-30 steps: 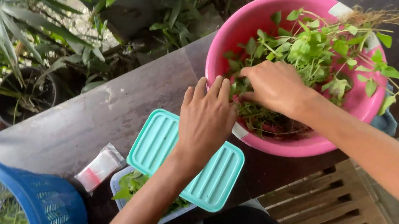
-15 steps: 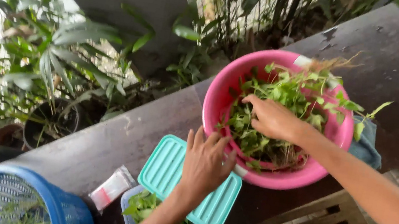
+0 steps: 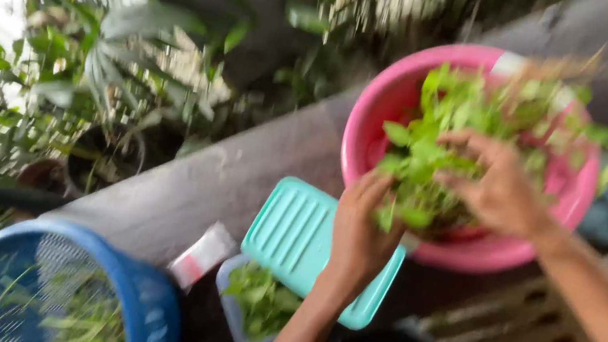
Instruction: Plucking individual leaves from plant stems and sorting them into a plastic container.
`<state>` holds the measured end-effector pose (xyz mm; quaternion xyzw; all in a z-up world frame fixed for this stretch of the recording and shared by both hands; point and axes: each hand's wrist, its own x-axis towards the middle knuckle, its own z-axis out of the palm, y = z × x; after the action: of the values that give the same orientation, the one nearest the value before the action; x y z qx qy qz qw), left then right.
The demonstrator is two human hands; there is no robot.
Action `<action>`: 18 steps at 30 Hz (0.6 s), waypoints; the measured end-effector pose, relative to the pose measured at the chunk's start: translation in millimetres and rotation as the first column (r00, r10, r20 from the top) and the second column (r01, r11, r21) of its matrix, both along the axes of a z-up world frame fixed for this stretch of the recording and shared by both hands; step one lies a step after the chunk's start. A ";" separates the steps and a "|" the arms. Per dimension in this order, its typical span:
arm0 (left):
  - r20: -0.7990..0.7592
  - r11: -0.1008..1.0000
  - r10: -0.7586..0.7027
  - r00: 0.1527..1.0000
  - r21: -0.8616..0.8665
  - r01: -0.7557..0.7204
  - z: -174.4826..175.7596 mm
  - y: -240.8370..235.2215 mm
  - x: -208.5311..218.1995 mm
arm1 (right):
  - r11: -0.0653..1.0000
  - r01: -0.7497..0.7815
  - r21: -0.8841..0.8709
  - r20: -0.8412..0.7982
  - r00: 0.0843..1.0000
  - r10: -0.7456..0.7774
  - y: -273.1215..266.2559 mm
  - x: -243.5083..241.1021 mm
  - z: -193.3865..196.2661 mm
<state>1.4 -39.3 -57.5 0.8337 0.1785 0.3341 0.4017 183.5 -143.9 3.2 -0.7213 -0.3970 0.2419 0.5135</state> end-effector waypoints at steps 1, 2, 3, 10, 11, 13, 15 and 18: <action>-0.057 1.000 -0.004 0.998 -0.021 0.003 0.7 -8.5 -15.9 | 1.000 0.003 -0.021 -0.057 0.998 -0.004 -3.9 -18.3 -11.6; -0.001 0.997 0.030 1.000 -0.076 -0.030 4.9 -8.2 -5.3 | 1.000 -0.019 -0.013 -0.043 0.999 0.019 -2.1 -14.7 -10.3; 0.052 0.989 0.067 0.996 -0.133 -0.059 12.4 -8.3 3.1 | 0.999 -0.042 -0.006 -0.028 0.999 0.042 -0.7 -13.3 -5.8; 0.056 0.905 0.071 0.996 -0.424 -0.041 33.4 -19.6 4.4 | 0.993 -0.114 0.029 0.031 0.993 0.113 -6.9 -27.7 7.0; 0.044 0.902 0.099 0.994 -0.425 -0.071 34.8 -20.2 4.8 | 0.992 -0.114 0.055 0.095 0.990 0.109 -8.0 -29.1 9.7; 0.040 0.900 0.114 0.993 -0.428 -0.085 44.3 -21.2 6.7 | 0.991 -0.104 0.079 0.166 0.982 0.090 -12.4 -29.0 11.4; 0.085 0.916 0.139 0.987 -0.390 -0.095 59.8 -21.1 8.7 | 0.978 -0.060 0.202 0.263 0.965 0.005 -17.2 -26.0 7.6; -0.057 0.954 0.212 0.976 -0.205 -0.219 3.2 -17.7 5.9 | 0.951 -0.096 0.293 0.324 0.946 -0.004 -24.0 -25.7 5.0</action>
<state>7.3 -57.0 -54.3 0.7676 0.3096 0.3411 0.4457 157.8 -167.9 8.2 -0.6535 -0.5244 0.0695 0.5414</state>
